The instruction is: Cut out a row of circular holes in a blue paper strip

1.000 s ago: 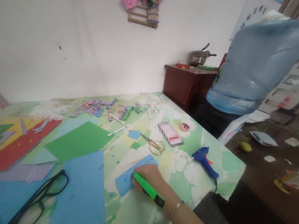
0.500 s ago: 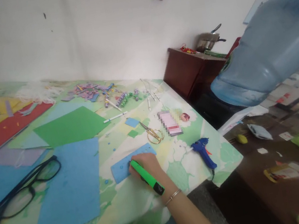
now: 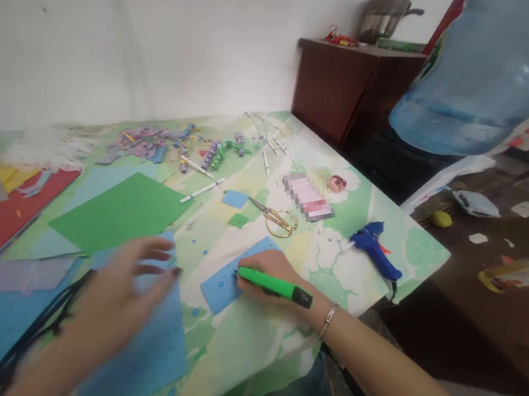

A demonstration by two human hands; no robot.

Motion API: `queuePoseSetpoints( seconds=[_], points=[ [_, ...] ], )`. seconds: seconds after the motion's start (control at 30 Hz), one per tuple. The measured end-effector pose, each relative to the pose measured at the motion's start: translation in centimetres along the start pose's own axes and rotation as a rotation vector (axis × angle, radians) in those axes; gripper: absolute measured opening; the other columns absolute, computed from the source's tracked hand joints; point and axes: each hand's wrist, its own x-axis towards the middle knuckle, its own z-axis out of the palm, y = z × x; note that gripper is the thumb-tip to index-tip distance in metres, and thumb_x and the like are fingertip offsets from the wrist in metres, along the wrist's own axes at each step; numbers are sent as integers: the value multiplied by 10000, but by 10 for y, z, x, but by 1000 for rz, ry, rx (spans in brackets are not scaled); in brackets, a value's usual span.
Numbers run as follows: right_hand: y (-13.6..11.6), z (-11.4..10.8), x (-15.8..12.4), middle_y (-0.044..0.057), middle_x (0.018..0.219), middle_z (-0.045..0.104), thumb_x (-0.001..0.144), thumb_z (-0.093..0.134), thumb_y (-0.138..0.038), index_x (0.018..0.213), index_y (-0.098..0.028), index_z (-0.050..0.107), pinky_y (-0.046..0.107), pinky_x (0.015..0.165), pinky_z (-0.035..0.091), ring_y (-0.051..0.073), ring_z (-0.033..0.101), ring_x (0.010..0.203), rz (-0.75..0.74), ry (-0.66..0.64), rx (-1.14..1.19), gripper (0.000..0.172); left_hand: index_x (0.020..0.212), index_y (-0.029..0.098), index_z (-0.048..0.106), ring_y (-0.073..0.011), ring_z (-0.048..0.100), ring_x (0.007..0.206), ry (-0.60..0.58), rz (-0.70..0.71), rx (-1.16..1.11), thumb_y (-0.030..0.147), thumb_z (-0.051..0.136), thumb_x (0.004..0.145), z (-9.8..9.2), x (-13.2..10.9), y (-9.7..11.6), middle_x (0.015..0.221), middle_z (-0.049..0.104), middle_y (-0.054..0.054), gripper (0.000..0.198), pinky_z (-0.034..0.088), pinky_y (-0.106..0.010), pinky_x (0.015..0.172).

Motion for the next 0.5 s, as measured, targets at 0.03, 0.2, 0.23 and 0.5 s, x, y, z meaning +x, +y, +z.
queuePoseSetpoints(
  seconds=[0.03,0.2,0.23,0.5],
  points=[
    [2,-2,1,-55,544,373,812,493,-276,585,-182,371,218,524,230,72,353,521,-9,-17,10,275,1038,123,599,-170,632,837,-66,11,1,305,589,895,16,8,1,966,637,-46,231,555,-332,718],
    [1,-9,7,-54,543,331,790,498,-258,570,-181,329,231,516,213,75,313,521,-13,-76,59,288,909,125,579,-265,592,871,-276,20,55,223,686,713,71,4,19,918,619,-111,244,538,-432,755],
    [-1,-11,7,-54,542,322,770,504,-236,565,-182,311,235,516,208,75,304,523,-9,-89,69,287,905,123,574,-281,585,873,-295,13,68,225,671,718,75,0,23,916,616,-124,234,531,-447,747],
    [4,-16,14,-55,530,348,793,500,-176,553,-184,317,229,488,230,75,309,514,17,-161,178,302,980,122,540,-289,498,872,-311,13,30,326,587,815,78,-3,13,920,564,-123,267,465,-477,753]
  ],
)
